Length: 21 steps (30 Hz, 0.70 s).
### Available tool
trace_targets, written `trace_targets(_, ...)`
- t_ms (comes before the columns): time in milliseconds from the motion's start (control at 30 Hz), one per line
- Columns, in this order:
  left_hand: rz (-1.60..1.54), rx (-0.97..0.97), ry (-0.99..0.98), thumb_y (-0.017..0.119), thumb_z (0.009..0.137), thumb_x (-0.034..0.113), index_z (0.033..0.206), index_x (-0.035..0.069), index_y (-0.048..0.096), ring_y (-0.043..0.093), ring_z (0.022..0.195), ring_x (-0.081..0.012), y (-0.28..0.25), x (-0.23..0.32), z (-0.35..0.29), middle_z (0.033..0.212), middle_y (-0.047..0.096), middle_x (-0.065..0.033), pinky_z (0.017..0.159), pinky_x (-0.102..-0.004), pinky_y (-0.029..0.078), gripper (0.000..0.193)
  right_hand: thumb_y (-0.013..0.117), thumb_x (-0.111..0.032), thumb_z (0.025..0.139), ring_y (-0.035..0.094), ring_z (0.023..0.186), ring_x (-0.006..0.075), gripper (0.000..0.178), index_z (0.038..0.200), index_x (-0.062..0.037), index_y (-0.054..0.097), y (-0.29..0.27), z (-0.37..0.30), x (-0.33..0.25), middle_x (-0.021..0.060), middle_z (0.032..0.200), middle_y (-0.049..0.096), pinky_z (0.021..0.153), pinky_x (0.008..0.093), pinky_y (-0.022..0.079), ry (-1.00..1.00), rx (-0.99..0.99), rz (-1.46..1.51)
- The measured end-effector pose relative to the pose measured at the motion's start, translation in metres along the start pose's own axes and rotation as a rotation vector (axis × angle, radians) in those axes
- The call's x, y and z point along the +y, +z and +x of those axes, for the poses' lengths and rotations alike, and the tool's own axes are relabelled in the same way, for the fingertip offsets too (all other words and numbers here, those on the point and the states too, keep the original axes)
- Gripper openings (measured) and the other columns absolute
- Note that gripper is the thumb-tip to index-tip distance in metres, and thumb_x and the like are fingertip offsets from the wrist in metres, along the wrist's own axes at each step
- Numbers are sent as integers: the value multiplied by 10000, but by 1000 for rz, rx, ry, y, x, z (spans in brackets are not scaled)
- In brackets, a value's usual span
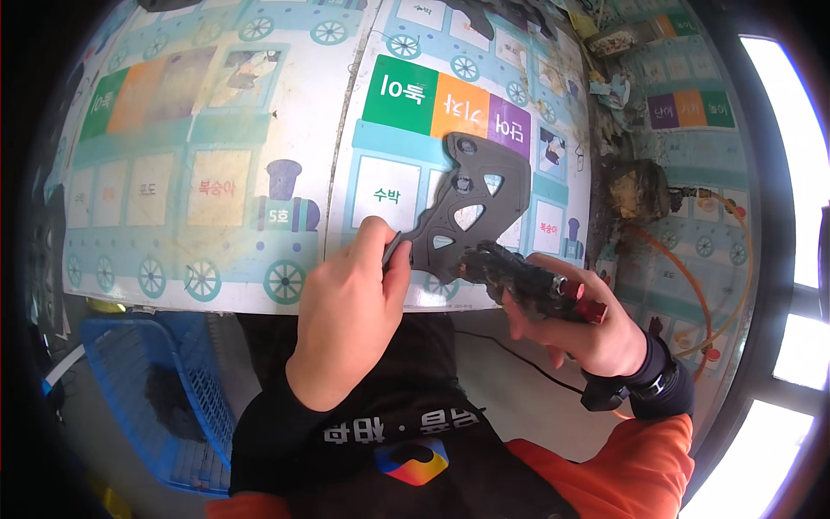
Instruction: Applying adhesive to gray shoe upper components using a handheld applicator gun.
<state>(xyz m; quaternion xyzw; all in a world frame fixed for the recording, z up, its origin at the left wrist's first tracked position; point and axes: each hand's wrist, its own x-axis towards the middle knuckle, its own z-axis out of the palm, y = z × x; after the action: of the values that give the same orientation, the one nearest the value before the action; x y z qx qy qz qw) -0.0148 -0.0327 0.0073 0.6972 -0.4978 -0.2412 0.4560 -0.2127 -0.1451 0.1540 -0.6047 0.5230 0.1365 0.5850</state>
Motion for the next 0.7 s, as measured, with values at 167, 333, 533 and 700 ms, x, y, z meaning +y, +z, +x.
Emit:
trace_targets(167,-7,2,-2,711,952,47,965,2,542,683,652,-380,-1,-2,-1,770,675,-186,566,-458,520,176,748,-7,921,716,909,167,633,1483,83,471,7,5,2,99,1084,736,802,306,576,0,57,-83)
trace_targets(333,-37,69,27,738,938,35,942,14,585,668,598,-360,1,-2,0,680,634,-178,530,-415,478,154,779,-7,920,724,1067,202,640,1479,74,478,10,7,4,129,1135,739,946,340,558,2,80,-127)
trace_targets(533,-36,43,20,737,940,38,950,19,578,670,605,-360,0,-2,0,696,637,-183,538,-418,479,161,773,0,918,714,1061,187,656,1494,68,467,8,11,6,119,1137,741,953,334,551,3,52,-61)
trace_targets(700,-45,40,19,734,942,39,953,19,576,674,612,-363,0,-3,-1,703,639,-183,541,-424,480,160,763,5,914,703,1061,175,660,1500,63,464,6,11,5,109,1132,742,968,327,539,-2,21,-54)
